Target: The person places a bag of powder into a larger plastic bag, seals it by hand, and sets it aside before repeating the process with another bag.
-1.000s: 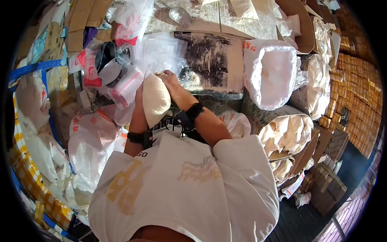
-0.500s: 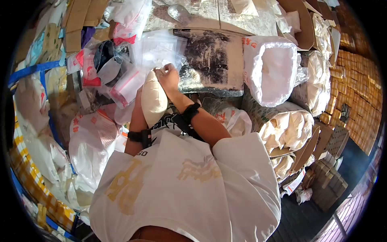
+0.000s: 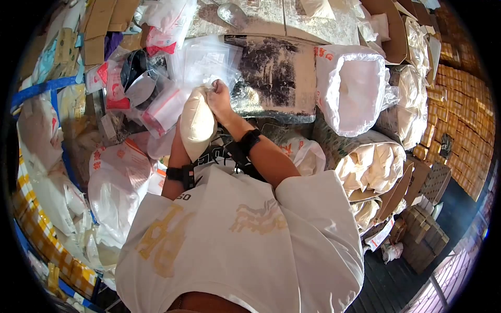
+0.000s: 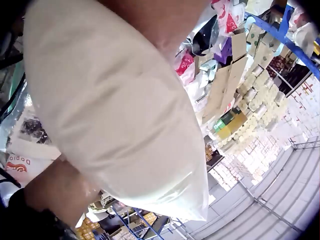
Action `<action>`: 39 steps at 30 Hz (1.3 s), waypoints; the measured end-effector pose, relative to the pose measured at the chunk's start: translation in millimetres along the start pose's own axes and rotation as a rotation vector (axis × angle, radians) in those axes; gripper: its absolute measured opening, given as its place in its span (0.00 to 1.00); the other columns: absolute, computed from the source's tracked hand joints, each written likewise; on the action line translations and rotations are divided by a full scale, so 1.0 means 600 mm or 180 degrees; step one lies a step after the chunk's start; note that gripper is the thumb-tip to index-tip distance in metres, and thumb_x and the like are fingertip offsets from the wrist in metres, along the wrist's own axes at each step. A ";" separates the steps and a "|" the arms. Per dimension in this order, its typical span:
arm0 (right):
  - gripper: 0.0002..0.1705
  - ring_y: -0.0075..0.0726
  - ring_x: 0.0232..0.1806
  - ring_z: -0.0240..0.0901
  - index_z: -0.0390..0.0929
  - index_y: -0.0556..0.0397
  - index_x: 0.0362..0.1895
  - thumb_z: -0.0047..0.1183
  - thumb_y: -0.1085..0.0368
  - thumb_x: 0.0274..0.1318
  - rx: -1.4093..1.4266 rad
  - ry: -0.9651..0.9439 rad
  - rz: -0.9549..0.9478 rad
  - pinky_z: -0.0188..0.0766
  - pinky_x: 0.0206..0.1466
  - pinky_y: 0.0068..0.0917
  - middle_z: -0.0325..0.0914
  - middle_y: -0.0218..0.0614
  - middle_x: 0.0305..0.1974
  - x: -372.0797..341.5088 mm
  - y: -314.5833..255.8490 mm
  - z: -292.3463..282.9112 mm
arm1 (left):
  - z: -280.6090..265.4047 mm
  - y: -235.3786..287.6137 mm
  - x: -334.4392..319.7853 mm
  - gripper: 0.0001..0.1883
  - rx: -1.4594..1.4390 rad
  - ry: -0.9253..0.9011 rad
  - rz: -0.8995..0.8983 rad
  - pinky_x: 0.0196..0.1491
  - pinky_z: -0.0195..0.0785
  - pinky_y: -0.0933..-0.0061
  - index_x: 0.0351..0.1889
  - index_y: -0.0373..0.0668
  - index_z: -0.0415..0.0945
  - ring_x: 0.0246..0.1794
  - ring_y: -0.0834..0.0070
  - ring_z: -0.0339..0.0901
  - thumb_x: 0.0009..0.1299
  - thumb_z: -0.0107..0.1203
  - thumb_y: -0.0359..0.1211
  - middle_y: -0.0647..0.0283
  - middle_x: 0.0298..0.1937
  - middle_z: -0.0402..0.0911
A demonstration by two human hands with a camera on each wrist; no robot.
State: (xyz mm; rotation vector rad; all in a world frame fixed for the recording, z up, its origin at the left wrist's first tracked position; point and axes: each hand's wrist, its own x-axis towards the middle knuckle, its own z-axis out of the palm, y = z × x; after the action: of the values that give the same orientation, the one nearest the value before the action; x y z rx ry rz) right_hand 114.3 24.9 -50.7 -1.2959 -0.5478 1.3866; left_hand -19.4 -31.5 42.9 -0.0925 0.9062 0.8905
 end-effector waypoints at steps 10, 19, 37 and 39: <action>0.18 0.28 0.33 0.77 0.74 0.62 0.48 0.56 0.60 0.62 0.0167 -0.0409 0.1264 0.74 0.36 0.25 0.80 0.40 0.37 -0.050 -0.078 0.014 | -0.080 -0.023 0.099 0.19 0.0797 -0.0339 0.0781 0.39 0.79 0.73 0.57 0.38 0.72 0.39 0.69 0.82 0.78 0.44 0.42 0.58 0.44 0.81; 0.14 0.28 0.37 0.78 0.75 0.63 0.49 0.52 0.64 0.66 -0.0165 -0.0367 0.1300 0.74 0.41 0.24 0.81 0.38 0.37 -0.027 -0.041 -0.008 | -0.064 -0.010 0.091 0.17 0.1887 -0.0437 0.1418 0.42 0.80 0.67 0.56 0.36 0.74 0.37 0.63 0.83 0.75 0.48 0.36 0.52 0.45 0.82; 0.14 0.37 0.36 0.78 0.78 0.56 0.37 0.60 0.58 0.56 0.0189 -0.1093 0.0476 0.74 0.44 0.38 0.80 0.36 0.34 0.031 0.035 -0.069 | 0.004 0.009 0.070 0.26 0.1298 -0.0983 0.0423 0.55 0.75 0.65 0.64 0.34 0.68 0.55 0.62 0.78 0.78 0.38 0.44 0.53 0.58 0.76; 0.09 0.35 0.30 0.78 0.78 0.55 0.34 0.59 0.63 0.57 0.0505 0.0348 0.1265 0.75 0.39 0.35 0.79 0.33 0.29 0.030 0.010 -0.047 | -0.041 -0.002 0.137 0.26 0.1595 -0.0535 0.0314 0.57 0.74 0.63 0.66 0.34 0.67 0.56 0.61 0.78 0.78 0.37 0.43 0.52 0.60 0.75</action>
State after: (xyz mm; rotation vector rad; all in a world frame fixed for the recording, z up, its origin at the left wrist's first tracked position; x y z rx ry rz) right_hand 140.8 30.1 -70.9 -1.3884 -0.1025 1.6336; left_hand -9.9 9.4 -32.1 0.4557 0.9568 0.7267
